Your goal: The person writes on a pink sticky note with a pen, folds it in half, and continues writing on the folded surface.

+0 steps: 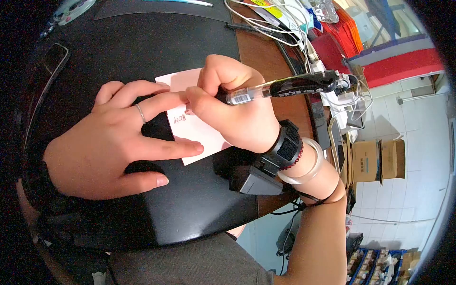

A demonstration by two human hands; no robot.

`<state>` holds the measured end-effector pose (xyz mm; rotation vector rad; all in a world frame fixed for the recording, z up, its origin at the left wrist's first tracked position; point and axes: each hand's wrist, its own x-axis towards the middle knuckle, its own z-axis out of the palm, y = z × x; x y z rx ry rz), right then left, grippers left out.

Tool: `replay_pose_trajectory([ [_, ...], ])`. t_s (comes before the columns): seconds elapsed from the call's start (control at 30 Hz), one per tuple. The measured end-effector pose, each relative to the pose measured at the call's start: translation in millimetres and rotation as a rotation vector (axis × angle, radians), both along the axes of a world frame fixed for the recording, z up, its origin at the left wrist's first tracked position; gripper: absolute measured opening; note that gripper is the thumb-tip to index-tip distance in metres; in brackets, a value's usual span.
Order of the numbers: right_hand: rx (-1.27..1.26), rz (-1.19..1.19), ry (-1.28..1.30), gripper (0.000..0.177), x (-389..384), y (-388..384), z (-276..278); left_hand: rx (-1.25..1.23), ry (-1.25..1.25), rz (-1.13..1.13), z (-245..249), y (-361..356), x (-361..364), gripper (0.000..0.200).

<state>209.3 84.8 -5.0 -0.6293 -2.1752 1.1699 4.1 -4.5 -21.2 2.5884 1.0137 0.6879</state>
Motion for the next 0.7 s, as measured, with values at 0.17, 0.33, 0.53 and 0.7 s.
replay_pose_trajectory([
  [0.17, -0.051, -0.069, 0.061, 0.028, -5.7, -3.6, -2.4, -0.014, 0.037, 0.002, 2.8, -1.0, -0.1, 0.049],
  [0.33, -0.030, -0.086, 0.008, 0.028, -3.3, -1.6, -2.1, -0.021, 0.049, 0.006, 5.0, -1.3, -0.8, 0.050],
  [0.53, -0.049, -0.074, 0.030, 0.029, -4.8, -3.5, -1.3, -0.021, 0.046, -0.003, 4.9, -0.7, -1.4, 0.049],
  [0.7, -0.035, -0.073, 0.001, 0.029, -3.7, -2.5, -1.7, -0.011, 0.044, -0.002, 4.2, -1.2, -1.6, 0.049],
])
